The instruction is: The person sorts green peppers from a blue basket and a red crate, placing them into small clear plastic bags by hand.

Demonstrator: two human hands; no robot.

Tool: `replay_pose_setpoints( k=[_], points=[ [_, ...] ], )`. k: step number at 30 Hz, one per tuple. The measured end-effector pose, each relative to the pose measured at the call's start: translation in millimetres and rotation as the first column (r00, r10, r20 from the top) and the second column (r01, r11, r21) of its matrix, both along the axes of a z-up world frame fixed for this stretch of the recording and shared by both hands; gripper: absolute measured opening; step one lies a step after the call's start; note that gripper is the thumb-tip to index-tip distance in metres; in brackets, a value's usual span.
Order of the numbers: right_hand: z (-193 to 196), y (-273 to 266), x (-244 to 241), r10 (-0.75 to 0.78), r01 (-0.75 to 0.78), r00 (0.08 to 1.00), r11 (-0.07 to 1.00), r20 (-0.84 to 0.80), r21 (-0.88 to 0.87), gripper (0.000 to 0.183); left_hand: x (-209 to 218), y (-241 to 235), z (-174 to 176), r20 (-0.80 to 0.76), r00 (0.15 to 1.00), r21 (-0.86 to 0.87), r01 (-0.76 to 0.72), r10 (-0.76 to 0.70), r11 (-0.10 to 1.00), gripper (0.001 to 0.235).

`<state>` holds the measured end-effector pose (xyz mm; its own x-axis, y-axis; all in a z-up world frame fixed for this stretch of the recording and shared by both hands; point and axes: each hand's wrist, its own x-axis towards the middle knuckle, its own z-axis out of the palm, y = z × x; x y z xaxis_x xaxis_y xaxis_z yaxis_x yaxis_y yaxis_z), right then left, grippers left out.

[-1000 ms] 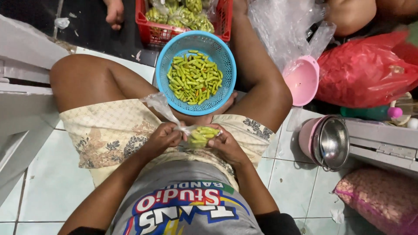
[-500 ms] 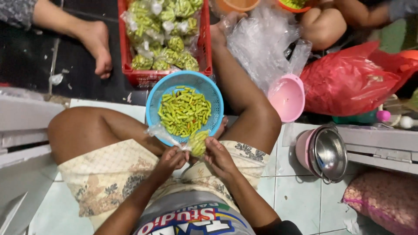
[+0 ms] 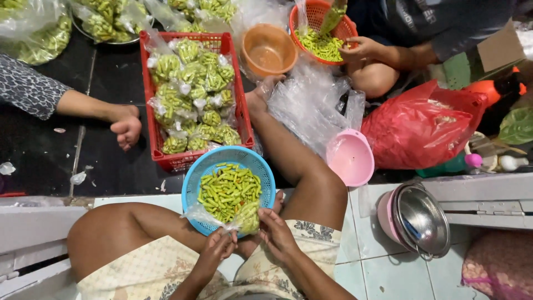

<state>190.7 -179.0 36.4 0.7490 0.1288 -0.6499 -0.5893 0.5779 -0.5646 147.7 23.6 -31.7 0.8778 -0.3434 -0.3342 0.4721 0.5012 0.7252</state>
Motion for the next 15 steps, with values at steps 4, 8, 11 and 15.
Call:
replay_pose_setpoints(
  k=[4,8,11,15],
  points=[
    [3.7,-14.9,-0.3,0.064,-0.037,0.988,0.983,0.143,-0.182,0.018,-3.0,-2.4,10.1,-0.050,0.999,0.021,-0.015,0.016,1.000,0.024],
    [57.1,-15.2,6.4,0.418,-0.013,0.781,0.754,0.465,-0.657,0.011,-6.9,-7.7,-14.1,-0.131,0.991,0.035,-0.012,0.017,0.999,0.037],
    [86.1,-17.1,5.5,0.632,0.049,0.568,0.613,0.527,-0.788,0.006,-8.6,-17.4,-21.7,-0.143,0.989,0.042,-0.018,0.024,0.999,0.033],
    [113.1,-16.0,6.4,0.735,0.020,0.428,0.574,0.526,-0.819,0.005,-9.7,-26.7,-35.9,-0.149,0.989,-0.009,-0.020,0.018,1.000,0.024]
  ],
)
